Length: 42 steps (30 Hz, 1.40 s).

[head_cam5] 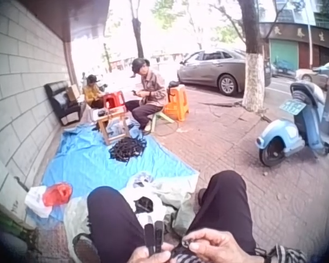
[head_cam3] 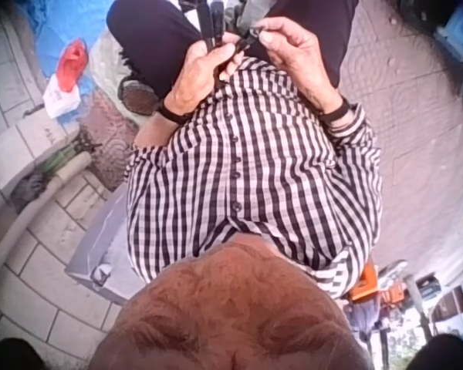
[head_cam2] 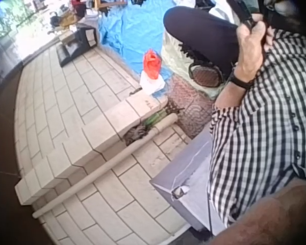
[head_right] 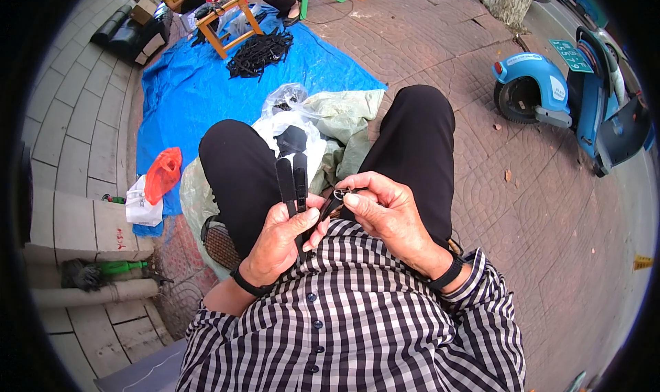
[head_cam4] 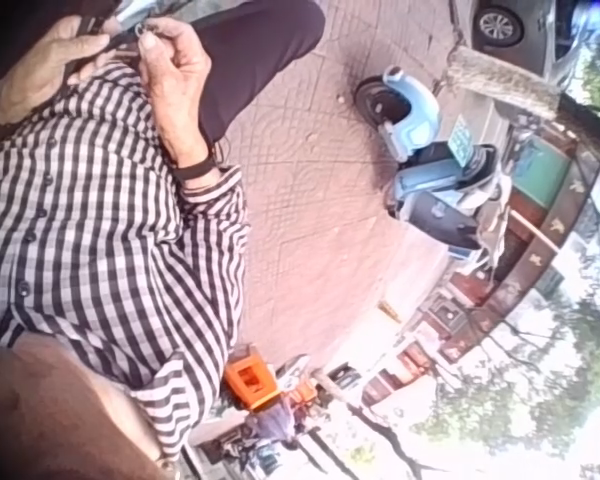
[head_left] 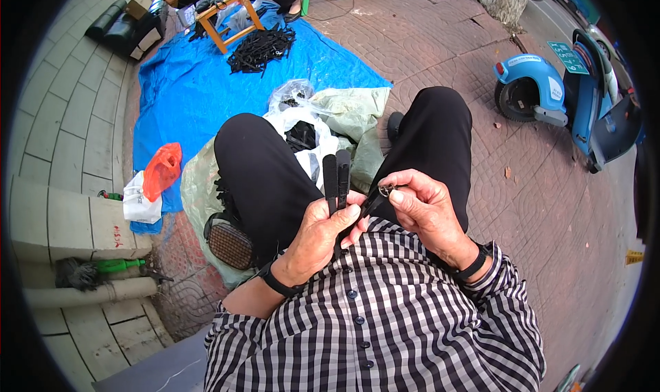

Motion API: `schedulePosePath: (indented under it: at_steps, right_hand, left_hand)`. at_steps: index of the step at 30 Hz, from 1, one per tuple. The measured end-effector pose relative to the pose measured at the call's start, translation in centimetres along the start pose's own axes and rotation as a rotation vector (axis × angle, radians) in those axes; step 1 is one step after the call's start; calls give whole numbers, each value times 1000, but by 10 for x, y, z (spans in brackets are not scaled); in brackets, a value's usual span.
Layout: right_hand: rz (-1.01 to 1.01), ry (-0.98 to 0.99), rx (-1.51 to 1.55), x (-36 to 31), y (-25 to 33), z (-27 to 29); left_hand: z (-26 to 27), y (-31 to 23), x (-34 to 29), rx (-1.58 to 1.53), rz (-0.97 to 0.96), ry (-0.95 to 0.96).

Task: Assembling black plastic buckles onto nylon straps.

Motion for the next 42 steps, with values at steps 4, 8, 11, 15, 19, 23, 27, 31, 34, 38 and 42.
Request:
schedulePosePath:
  at_steps: [4, 8, 11, 15, 19, 23, 27, 31, 34, 38, 42]
  right_hand:
    - [39, 2, -27, 2, -1, 1]
    - [31, 11, -27, 1, -1, 0]
    - [22, 18, -14, 0, 0, -1]
    - [10, 16, 5, -1, -1, -1]
    - [-19, 32, 41, 1, -5, 1]
    - [48, 19, -99, -2, 0, -3]
    - [242, -32, -340, -10, 13, -12]
    - [282, 26, -498, -13, 19, -18]
    - [212, 69, -471, -11, 13, -16]
    - [246, 52, -591, -12, 2, -15]
    - [227, 63, -610, -12, 3, -16]
  left_hand:
    - [-1, -1, 0, 30, -5, 4]
    - [0, -1, -1, 77, -26, 3]
    - [-2, -5, -3, 86, -49, -16]
    - [-4, -4, -3, 95, -50, -3]
    - [-4, -2, -3, 77, -43, 4]
    - [-5, -1, -4, 48, -46, 8]
    - [-10, -1, -3, -19, -34, 35]
    - [-13, 0, -4, -30, -25, 50]
    - [-13, -1, -5, 1, -68, 41]
    - [-16, 0, -7, 25, -62, 23]
    - [-17, -1, -5, -5, -53, 8]
Point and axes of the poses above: each hand's wrist, its own x-axis towards the middle knuckle, its own z-axis out of the back of the hand, y = z × x, the point moved 8 cm from there along x, towards the middle knuckle, and after that the axes turned 13 degrees about -z, right-handed, at the moved point
